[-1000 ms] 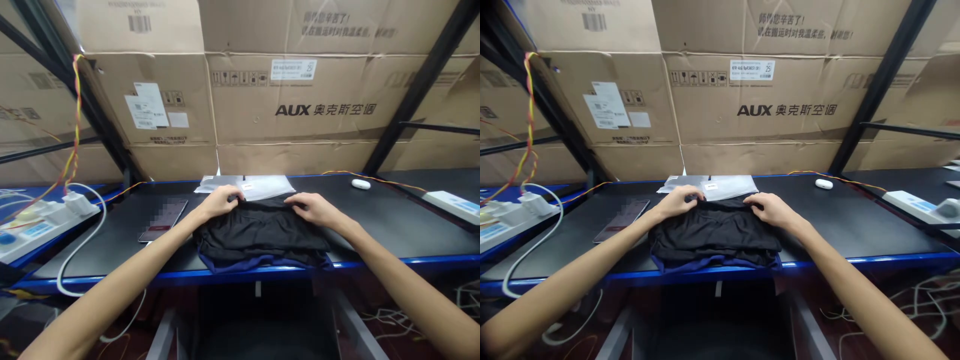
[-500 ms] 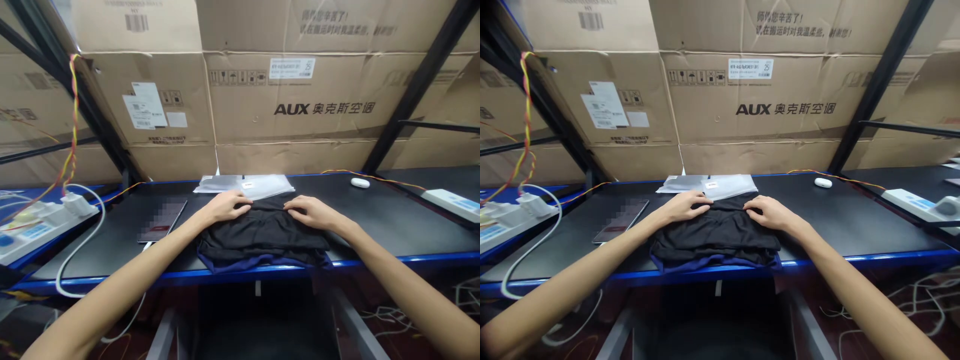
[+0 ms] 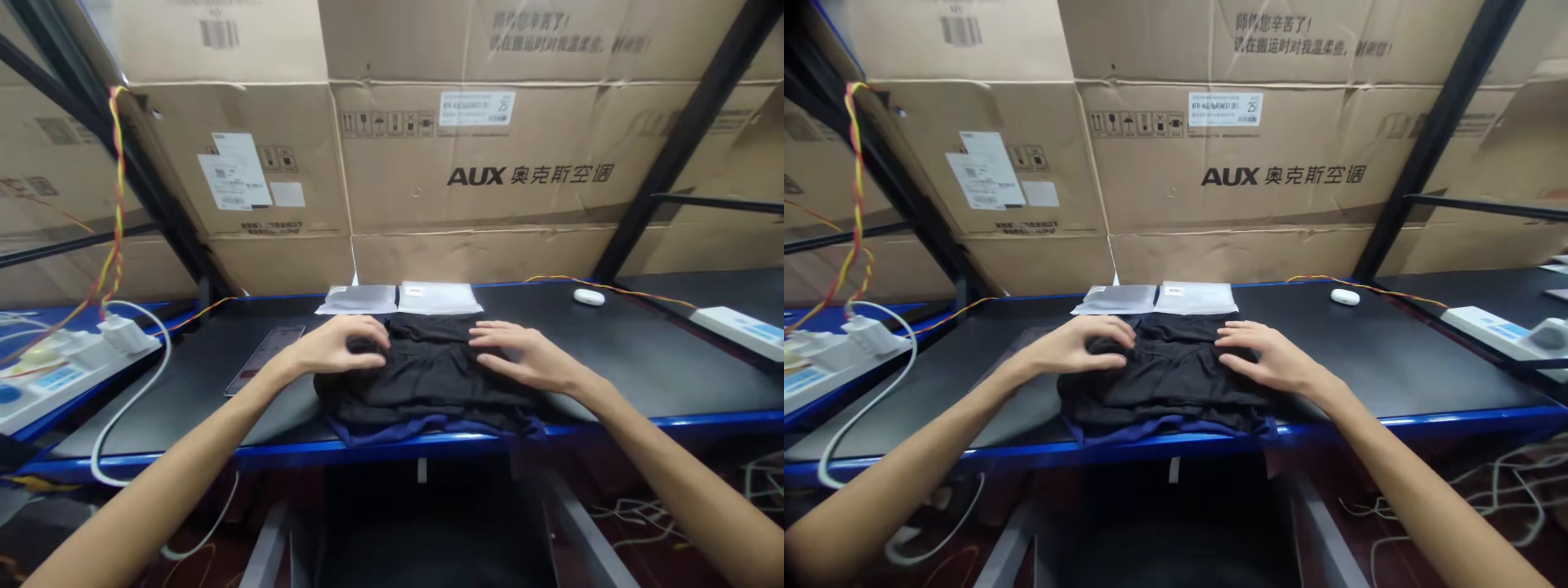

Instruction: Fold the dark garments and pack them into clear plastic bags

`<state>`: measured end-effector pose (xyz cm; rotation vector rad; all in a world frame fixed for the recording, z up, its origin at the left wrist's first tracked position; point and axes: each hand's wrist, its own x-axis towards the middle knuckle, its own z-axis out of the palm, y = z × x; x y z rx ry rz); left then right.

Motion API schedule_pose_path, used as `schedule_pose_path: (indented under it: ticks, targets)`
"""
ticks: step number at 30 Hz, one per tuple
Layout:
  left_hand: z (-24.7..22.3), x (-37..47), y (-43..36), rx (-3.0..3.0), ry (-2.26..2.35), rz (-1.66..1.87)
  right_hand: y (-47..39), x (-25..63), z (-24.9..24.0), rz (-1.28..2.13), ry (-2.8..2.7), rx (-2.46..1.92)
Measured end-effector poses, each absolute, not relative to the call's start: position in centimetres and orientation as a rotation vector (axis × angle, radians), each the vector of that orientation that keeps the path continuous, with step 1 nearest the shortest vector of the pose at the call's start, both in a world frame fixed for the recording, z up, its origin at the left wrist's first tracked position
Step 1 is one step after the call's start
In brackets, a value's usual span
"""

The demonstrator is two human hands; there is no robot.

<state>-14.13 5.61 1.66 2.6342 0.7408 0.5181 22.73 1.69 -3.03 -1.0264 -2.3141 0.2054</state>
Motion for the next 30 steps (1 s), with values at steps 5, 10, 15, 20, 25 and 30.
schedule_pose_path:
  ticks: [5,10,15,20,25,30]
  targets:
    - [2.0,-17.3,2.8,2.512,0.779,0.239,-1.9,23.1,-2.3,0.425,-2.411,-0.936]
    - [1.3,-17.8,2.5,2.472,0.841,0.233,-2.6,23.0,-2.3,0.471,-2.441,-1.025]
    - [2.3,-17.4,2.8,2.338,0.883,0.286,-1.8,22.6,-1.8,0.440,-2.244,-1.218]
    - [2.4,-17.0,4.3,2.173,1.069,0.404,0.0,22.1,-1.9,0.303,-2.107,-1.277]
    - [0.4,-15.7,6.3,2.366,1.422,0.673,1.9,21.9,-3.1,0.106,-2.089,-1.359]
    - [-1.2,-15.1,7.3,2.553,1.698,0.497,2.6,22.1,-4.1,-0.154,-2.254,-1.518]
